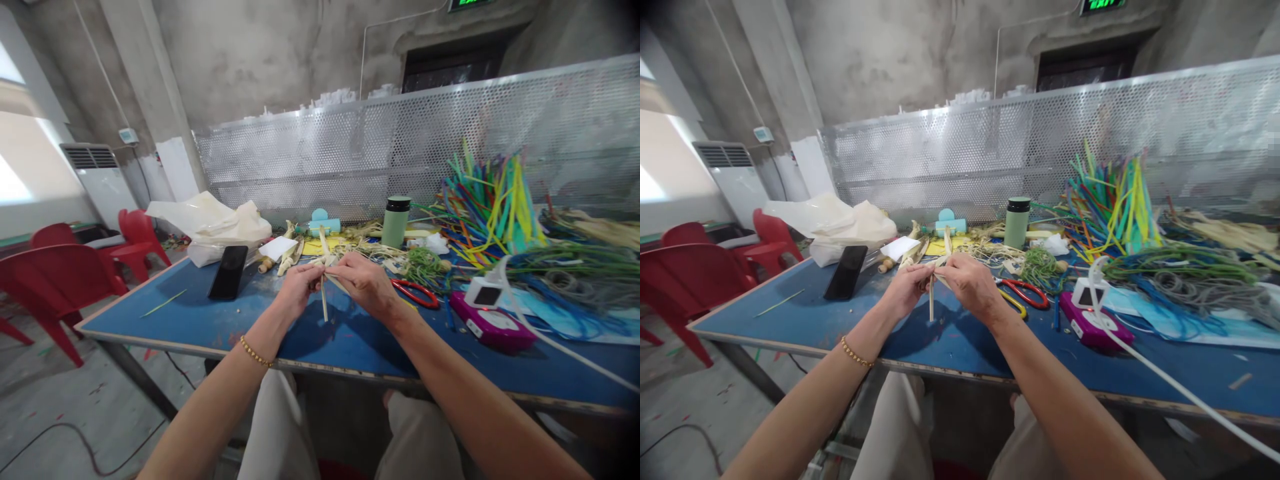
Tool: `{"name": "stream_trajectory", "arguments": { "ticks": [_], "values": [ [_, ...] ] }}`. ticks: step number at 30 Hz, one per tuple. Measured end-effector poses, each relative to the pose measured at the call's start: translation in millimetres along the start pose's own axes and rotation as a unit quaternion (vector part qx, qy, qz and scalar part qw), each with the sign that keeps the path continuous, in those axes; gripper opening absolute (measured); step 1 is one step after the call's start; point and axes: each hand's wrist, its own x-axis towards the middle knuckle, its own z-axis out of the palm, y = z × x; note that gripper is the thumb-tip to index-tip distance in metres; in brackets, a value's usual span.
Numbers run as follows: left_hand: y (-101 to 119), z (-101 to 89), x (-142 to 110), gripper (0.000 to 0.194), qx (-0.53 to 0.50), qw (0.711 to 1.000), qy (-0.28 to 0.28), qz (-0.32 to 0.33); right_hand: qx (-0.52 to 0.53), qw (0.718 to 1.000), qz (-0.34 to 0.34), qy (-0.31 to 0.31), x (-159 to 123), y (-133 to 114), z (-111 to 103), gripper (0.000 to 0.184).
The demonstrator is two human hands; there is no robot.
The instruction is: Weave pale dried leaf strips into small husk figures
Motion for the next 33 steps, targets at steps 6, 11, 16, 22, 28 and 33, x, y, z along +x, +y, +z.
{"name": "stream_trajectory", "arguments": {
  "ticks": [6,11,16,22,28,33],
  "values": [
    [2.0,1.5,-0.3,0.007,0.003,0.999,-0.040,0.013,-0.023,1.000,0.016,-0.008,0.2,0.3,-2.5,0.021],
    [2.2,1.8,-0.8,0.007,0.005,0.999,-0.045,0.023,-0.012,1.000,0.027,-0.006,-0.3,1.5,-1.4,0.024],
    [3.0,2.7,-1.7,0.006,0.009,0.999,-0.038,0.023,-0.012,1.000,0.027,-0.007,-1.0,2.3,0.3,0.025],
    [3.5,3.2,-1.4,0.005,-0.008,0.999,-0.037,0.008,-0.024,0.999,0.020,-0.012,-1.3,3.5,-1.4,0.027],
    [-0.8,0.2,0.3,0.025,0.002,0.999,-0.032,0.014,-0.031,0.999,0.016,-0.020,0.1,1.6,-3.4,0.027],
    [-0.4,0.8,0.7,0.027,0.000,1.000,-0.025,0.018,-0.022,0.999,0.017,-0.017,-0.5,1.5,-3.0,0.027]
  ]
}}
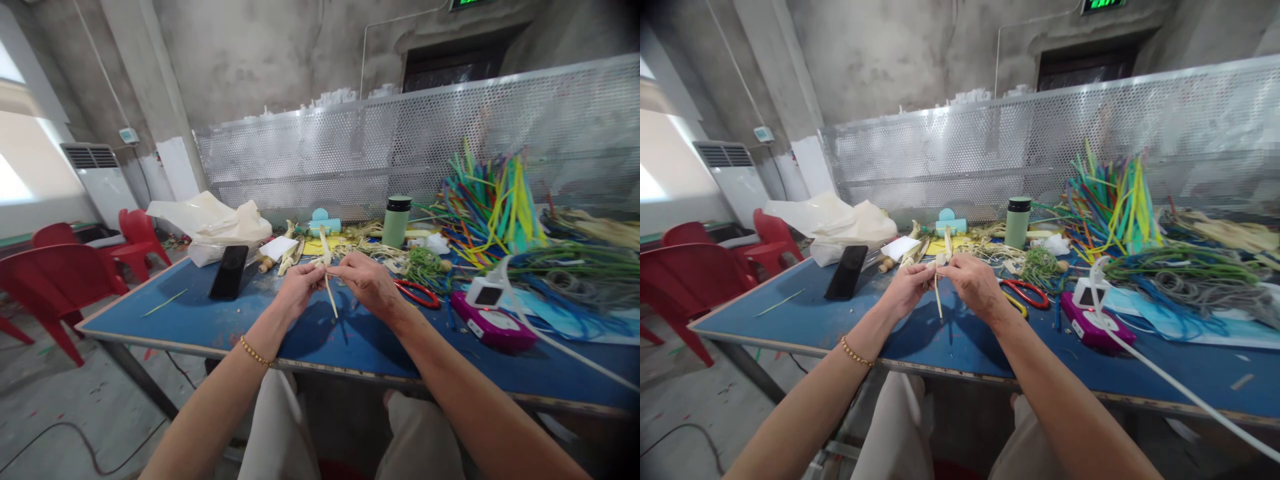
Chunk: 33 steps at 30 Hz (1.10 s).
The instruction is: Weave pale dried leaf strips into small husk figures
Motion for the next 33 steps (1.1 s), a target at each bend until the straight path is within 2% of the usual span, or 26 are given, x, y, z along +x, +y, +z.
{"name": "stream_trajectory", "arguments": {
  "ticks": [6,10,13,16,18,24,28,33],
  "values": [
    [0.5,1.2,0.2,0.025,-0.004,1.000,0.007,0.000,0.006,1.000,0.007,-0.001,-0.5,0.3,0.3,0.027],
    [-0.6,0.2,1.4,0.022,0.023,0.999,0.033,0.016,0.014,1.000,0.014,0.001,0.5,-0.8,-0.7,0.029],
    [-0.7,-1.1,3.3,0.017,0.044,0.995,0.076,0.037,-0.005,0.998,0.038,0.044,1.8,-2.1,-3.5,0.040],
    [-0.5,-2.4,5.4,0.017,0.035,0.992,0.114,0.035,-0.023,0.994,0.054,0.088,2.3,-3.1,-5.8,0.040],
    [-1.0,-3.5,6.8,0.017,0.020,0.992,0.119,0.031,-0.021,0.996,0.035,0.074,2.2,-3.9,-5.4,0.035],
    [-3.6,-6.3,9.1,0.016,-0.029,0.994,0.107,0.018,-0.049,0.997,-0.047,-0.020,2.6,-10.5,0.8,0.029],
    [-3.4,-3.9,7.5,0.014,-0.032,0.995,0.095,0.006,-0.075,0.995,-0.055,-0.030,3.6,-15.6,-0.3,0.021],
    [-2.6,0.6,4.1,0.015,-0.033,0.996,0.082,0.005,-0.088,0.993,-0.068,-0.032,4.3,-18.3,-2.8,0.020]
  ]
}}
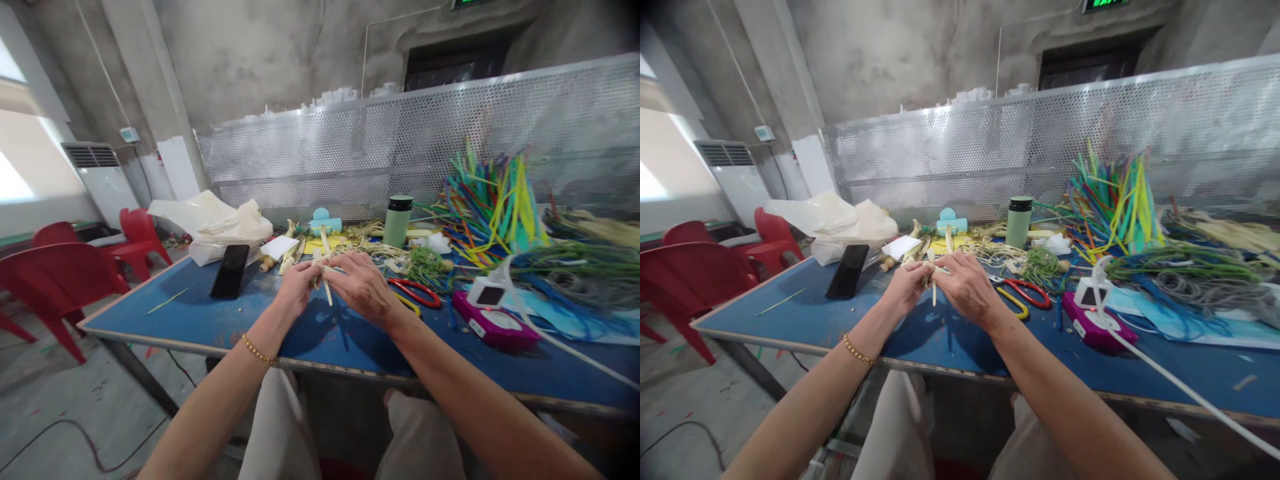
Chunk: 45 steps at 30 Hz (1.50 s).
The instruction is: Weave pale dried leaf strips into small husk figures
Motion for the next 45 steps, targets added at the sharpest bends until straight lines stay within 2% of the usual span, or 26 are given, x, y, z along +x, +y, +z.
{"name": "stream_trajectory", "arguments": {
  "ticks": [7,12,17,21,26,29,33,37,41,45],
  "values": [
    [1.1,2.3,-1.8,0.017,-0.008,1.000,-0.005,0.000,0.012,1.000,-0.013,-0.001,2.8,-5.0,0.8,0.021],
    [0.5,2.2,-1.5,0.015,0.033,0.998,-0.017,0.053,0.094,0.994,0.044,0.033,2.5,-4.6,4.9,0.018],
    [1.4,1.9,-2.9,0.021,0.091,0.993,-0.022,0.070,0.237,0.957,0.143,0.092,3.2,-0.8,11.7,0.019],
    [1.6,2.1,-3.6,0.025,0.103,0.992,-0.039,0.063,0.265,0.935,0.210,0.110,3.5,1.7,15.5,0.019],
    [1.2,1.4,-2.0,0.026,0.077,0.996,-0.031,0.045,0.323,0.902,0.260,0.123,1.9,4.9,20.3,0.014],
    [2.0,0.7,-1.4,0.025,0.039,0.999,-0.024,0.014,0.346,0.892,0.258,0.138,1.1,5.6,22.8,0.013],
    [2.8,0.3,-1.9,0.025,0.017,1.000,-0.021,-0.003,0.327,0.909,0.222,0.133,1.7,3.0,19.7,0.016],
    [2.2,0.3,-1.8,0.024,-0.001,1.000,-0.022,0.002,0.294,0.938,0.153,0.107,2.3,-0.4,12.3,0.023],
    [1.2,0.1,-0.2,0.026,-0.031,0.999,-0.014,0.001,0.210,0.969,0.107,0.074,1.3,-1.7,9.1,0.021],
    [1.0,-0.5,1.7,0.028,-0.061,0.998,-0.003,-0.012,0.128,0.987,0.080,0.058,1.0,-3.0,9.5,0.016]
  ]
}}
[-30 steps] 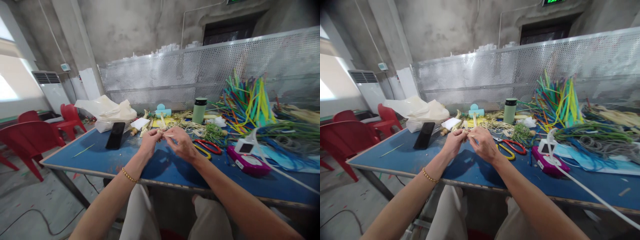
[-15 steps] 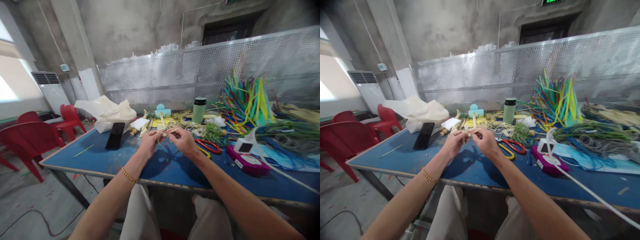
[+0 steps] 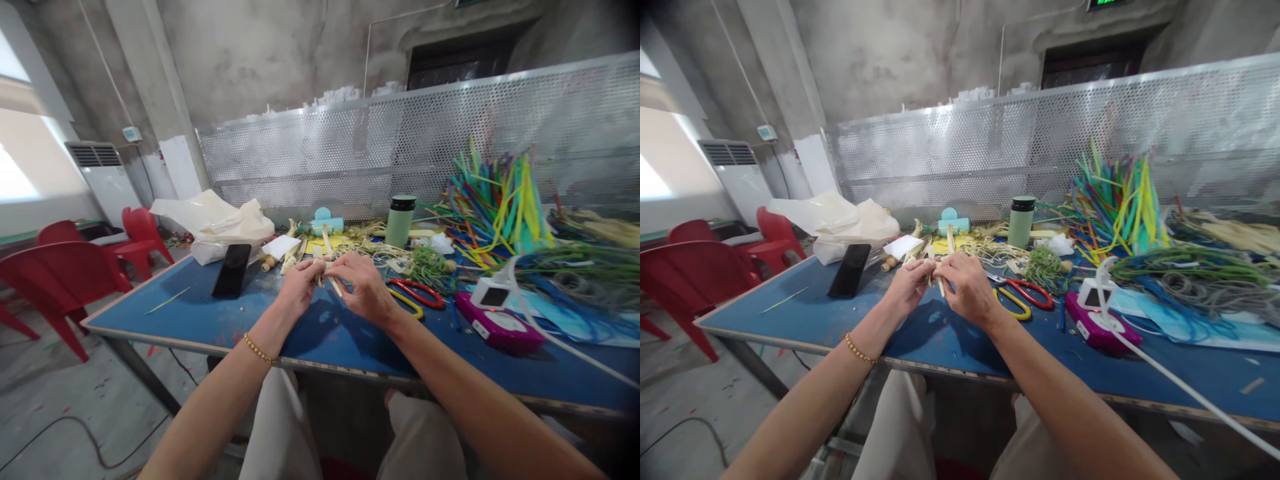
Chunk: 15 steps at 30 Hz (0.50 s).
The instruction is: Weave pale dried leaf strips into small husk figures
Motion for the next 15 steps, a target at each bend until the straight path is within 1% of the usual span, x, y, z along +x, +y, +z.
{"name": "stream_trajectory", "arguments": {
  "ticks": [4,9,13,15],
  "values": [
    [-0.2,-0.1,0.9,0.026,-0.012,1.000,-0.001,0.000,-0.039,0.999,-0.005,-0.006,0.1,-1.5,0.6,0.013],
    [-0.4,0.0,0.7,0.026,0.000,1.000,-0.021,0.005,-0.049,0.998,0.013,0.023,0.0,-0.5,0.6,0.005],
    [0.2,0.2,-0.3,0.029,0.005,1.000,-0.028,-0.004,-0.044,0.998,0.009,0.047,-0.1,2.1,1.4,0.008],
    [0.3,0.2,-0.6,0.029,0.004,1.000,-0.025,-0.004,-0.038,0.998,0.008,0.047,-0.1,2.7,2.1,0.009]
  ]
}}
